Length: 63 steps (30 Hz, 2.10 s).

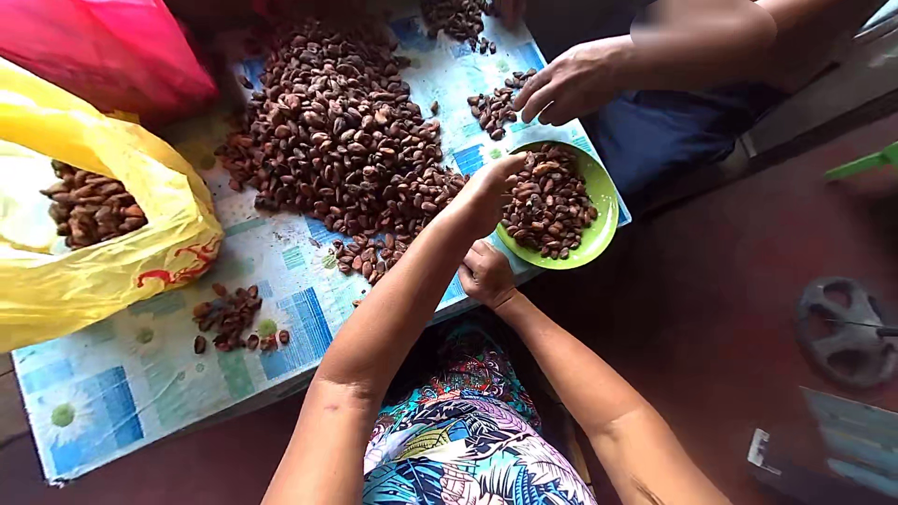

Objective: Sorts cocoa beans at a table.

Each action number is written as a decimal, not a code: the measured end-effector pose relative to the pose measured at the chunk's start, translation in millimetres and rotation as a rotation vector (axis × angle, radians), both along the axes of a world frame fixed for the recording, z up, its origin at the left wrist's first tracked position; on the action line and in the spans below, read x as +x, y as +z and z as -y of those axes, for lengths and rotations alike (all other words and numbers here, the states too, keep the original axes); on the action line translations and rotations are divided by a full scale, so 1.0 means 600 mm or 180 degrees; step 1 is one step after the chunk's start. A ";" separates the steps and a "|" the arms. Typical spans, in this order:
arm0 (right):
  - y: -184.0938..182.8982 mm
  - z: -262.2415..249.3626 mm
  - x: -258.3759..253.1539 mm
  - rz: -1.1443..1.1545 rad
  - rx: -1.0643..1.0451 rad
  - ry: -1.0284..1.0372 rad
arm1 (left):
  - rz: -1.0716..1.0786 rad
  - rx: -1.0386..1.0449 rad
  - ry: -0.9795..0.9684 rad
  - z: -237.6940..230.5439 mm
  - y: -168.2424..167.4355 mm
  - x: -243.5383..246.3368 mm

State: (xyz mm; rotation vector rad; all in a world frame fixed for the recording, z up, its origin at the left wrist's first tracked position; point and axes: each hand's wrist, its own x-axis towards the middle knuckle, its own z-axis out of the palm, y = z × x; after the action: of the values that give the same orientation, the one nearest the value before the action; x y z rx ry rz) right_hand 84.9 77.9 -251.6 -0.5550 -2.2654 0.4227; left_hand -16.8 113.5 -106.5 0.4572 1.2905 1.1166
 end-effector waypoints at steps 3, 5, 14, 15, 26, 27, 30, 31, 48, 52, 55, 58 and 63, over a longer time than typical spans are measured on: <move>-0.001 -0.002 0.003 0.0111 -0.0147 0.0100 | -0.0528 0.0416 -0.0178 0.044 0.012 -0.038; -0.003 -0.004 0.003 0.0108 -0.0155 0.0141 | -0.0982 0.0775 -0.0189 0.096 0.016 -0.093; 0.001 -0.008 0.005 0.0213 -0.0107 0.0120 | -0.3204 0.0198 0.0660 0.352 -0.080 -0.264; 0.000 -0.008 0.006 0.0225 -0.0112 0.0111 | -0.3355 0.0114 0.0637 0.364 -0.099 -0.260; 0.001 -0.004 0.014 0.0463 -0.0141 0.0125 | -0.3848 0.0195 0.0241 0.340 -0.165 -0.231; 0.003 -0.005 0.014 0.0452 -0.0118 0.0102 | -0.3836 0.0125 0.0177 0.333 -0.165 -0.230; 0.005 -0.010 0.010 0.0406 -0.0090 0.0077 | -0.3967 0.0096 0.0087 0.322 -0.162 -0.234; 0.004 -0.010 0.010 0.0387 -0.0097 0.0077 | -0.3951 0.0108 0.0076 0.323 -0.162 -0.234; -0.006 -0.005 0.006 0.0221 -0.0100 0.0058 | -0.1999 -0.0228 0.1148 0.343 -0.146 -0.275; -0.004 -0.005 0.007 0.0209 -0.0031 0.0053 | -0.1950 -0.0156 0.1207 0.348 -0.147 -0.270; -0.005 -0.006 0.005 0.0230 -0.0033 0.0087 | -0.1932 -0.0225 0.1273 0.346 -0.138 -0.267; -0.006 -0.006 0.005 0.0234 -0.0072 0.0080 | -0.1914 -0.0195 0.1252 0.349 -0.141 -0.269; -0.006 -0.007 0.006 0.0226 -0.0068 0.0080 | -0.2022 -0.0154 0.1086 0.351 -0.147 -0.271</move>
State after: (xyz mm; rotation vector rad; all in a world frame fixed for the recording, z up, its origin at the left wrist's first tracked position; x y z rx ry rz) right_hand 88.5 82.0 -255.2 -0.5608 -2.3402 0.4465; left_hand -179.5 -97.0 -194.8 0.5975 2.0033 1.2675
